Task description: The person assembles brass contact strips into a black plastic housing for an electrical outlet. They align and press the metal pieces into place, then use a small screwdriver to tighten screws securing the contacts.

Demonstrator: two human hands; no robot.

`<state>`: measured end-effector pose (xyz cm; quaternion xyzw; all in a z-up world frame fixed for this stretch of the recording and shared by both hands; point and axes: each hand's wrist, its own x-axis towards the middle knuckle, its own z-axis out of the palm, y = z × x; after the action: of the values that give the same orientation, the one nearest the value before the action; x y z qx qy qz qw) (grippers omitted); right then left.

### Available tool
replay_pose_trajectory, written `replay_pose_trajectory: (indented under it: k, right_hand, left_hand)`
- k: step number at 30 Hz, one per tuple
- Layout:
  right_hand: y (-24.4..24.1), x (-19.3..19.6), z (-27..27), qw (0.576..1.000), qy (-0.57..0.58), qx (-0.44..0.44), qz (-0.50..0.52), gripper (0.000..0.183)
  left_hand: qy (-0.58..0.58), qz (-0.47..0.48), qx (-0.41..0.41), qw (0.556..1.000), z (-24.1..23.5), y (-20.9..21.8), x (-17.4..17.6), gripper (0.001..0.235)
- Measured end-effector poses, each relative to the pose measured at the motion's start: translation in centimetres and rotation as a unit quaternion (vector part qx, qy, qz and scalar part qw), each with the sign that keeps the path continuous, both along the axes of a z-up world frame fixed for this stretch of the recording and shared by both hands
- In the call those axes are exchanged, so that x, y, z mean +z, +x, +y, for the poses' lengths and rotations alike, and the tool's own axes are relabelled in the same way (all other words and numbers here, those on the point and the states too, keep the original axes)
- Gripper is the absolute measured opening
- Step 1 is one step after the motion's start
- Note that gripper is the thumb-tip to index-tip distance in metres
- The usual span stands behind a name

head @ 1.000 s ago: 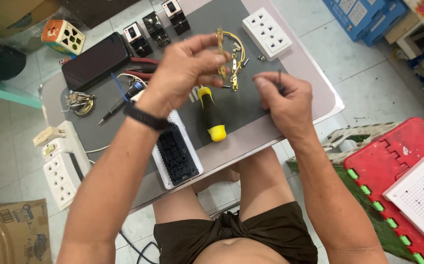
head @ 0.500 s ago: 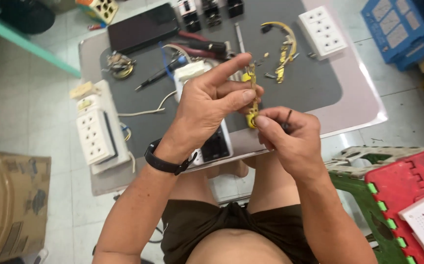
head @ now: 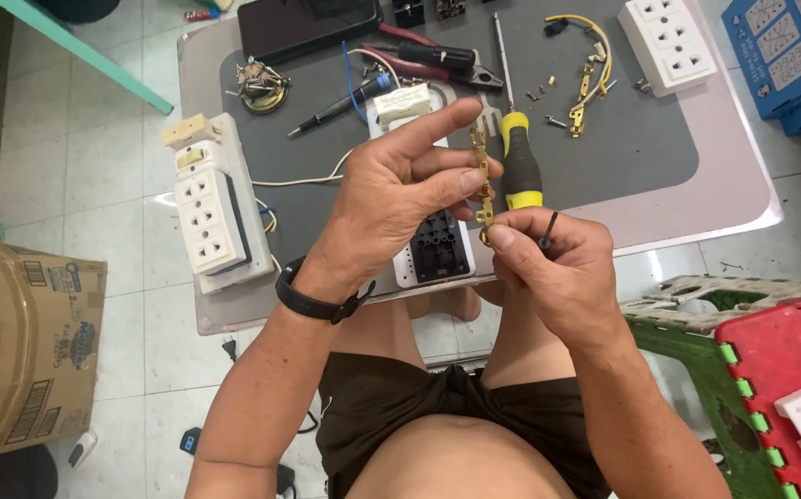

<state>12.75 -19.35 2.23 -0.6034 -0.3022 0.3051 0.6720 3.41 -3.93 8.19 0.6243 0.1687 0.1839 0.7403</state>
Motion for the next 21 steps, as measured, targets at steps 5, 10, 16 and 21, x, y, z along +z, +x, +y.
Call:
replay_pose_trajectory:
  k: [5, 10, 16, 21]
  right_hand:
    - [-0.4, -0.1, 0.3, 0.994, 0.027, 0.04, 0.1, 0.019]
    - [-0.5, -0.5, 0.6, 0.976, 0.046, 0.08, 0.196, 0.019]
    - [-1.0, -0.5, 0.8, 0.969, 0.055, 0.092, 0.224, 0.015]
    - [-1.3, -0.4, 1.0, 0.973, 0.039, 0.077, 0.215, 0.016]
  left_hand:
    - [-0.011, -0.006, -0.001, 1.0, 0.3, -0.3, -0.3, 0.052]
    - [-0.059, -0.014, -0.001, 0.998, 1.0, -0.9, -0.6, 0.045]
    - [-0.055, -0.011, 0.017, 0.998, 1.4, -1.5, -0.4, 0.047]
    - [-0.015, -0.049, -0.001, 0.999, 1.8, -2.0, -0.9, 0.035]
